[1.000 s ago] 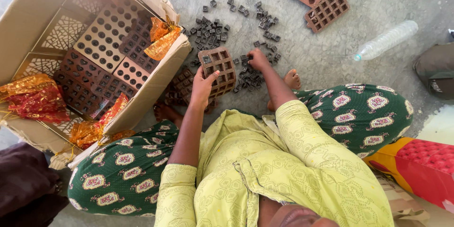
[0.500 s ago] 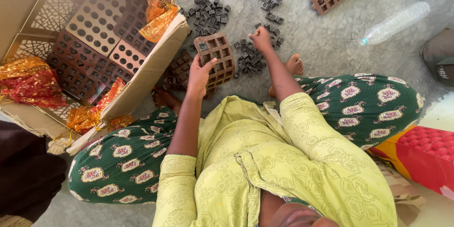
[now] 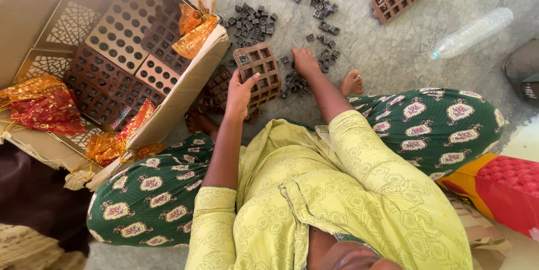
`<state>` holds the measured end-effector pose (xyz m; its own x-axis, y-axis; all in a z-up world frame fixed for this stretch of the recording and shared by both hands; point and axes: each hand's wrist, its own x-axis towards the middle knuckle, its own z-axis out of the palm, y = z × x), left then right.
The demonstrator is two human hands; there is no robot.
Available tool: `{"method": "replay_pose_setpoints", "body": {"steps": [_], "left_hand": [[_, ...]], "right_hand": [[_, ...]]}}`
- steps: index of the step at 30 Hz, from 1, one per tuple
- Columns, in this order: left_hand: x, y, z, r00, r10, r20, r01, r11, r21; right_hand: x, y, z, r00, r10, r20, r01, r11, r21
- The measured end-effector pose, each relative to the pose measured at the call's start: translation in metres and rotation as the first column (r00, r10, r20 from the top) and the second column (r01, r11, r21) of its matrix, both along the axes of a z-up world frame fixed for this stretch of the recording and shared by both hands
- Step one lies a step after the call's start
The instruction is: The person sits on the floor and places small dark square pieces into the cavities of a brown rectangular mold. They repeatedly pick up pieces from the floor and insert them into the mold, then place the filled mold into a cardboard box.
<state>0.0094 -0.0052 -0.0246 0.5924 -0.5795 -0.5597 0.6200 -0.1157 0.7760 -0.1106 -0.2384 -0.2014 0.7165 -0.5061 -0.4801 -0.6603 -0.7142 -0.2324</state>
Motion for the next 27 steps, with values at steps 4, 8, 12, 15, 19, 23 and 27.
{"method": "replay_pose_setpoints", "body": {"steps": [4,8,12,15,19,23,27], "left_hand": [[0.0,-0.001,0.005,1.0,-0.02,0.013,0.02,1.0,0.022],[0.0,-0.003,0.012,0.999,-0.028,0.03,0.026,0.999,0.047],[0.001,-0.005,0.011,1.0,-0.005,-0.025,0.006,0.999,0.033],[0.007,-0.01,0.001,1.0,0.019,0.0,-0.019,0.999,-0.047],[0.014,-0.016,-0.006,0.999,0.046,0.019,-0.044,0.993,-0.108],[0.016,-0.025,0.001,0.995,0.08,-0.06,-0.092,0.969,-0.228],[0.015,-0.029,0.023,0.988,0.069,-0.137,-0.105,0.954,-0.28]], "right_hand": [[-0.018,-0.01,0.006,0.985,-0.048,0.165,0.039,0.998,0.053],[-0.027,-0.031,0.019,0.701,-0.709,0.076,0.441,0.514,0.736],[-0.03,-0.055,0.042,0.494,-0.865,-0.086,0.13,-0.024,0.991],[-0.028,-0.058,0.066,0.476,-0.873,-0.105,-0.14,-0.193,0.971],[-0.023,-0.055,0.109,0.523,-0.853,0.006,-0.29,-0.171,0.942],[-0.012,-0.053,0.17,0.571,-0.803,0.172,-0.358,-0.055,0.932],[-0.003,-0.043,0.237,0.582,-0.74,0.335,-0.312,0.177,0.933]]}}
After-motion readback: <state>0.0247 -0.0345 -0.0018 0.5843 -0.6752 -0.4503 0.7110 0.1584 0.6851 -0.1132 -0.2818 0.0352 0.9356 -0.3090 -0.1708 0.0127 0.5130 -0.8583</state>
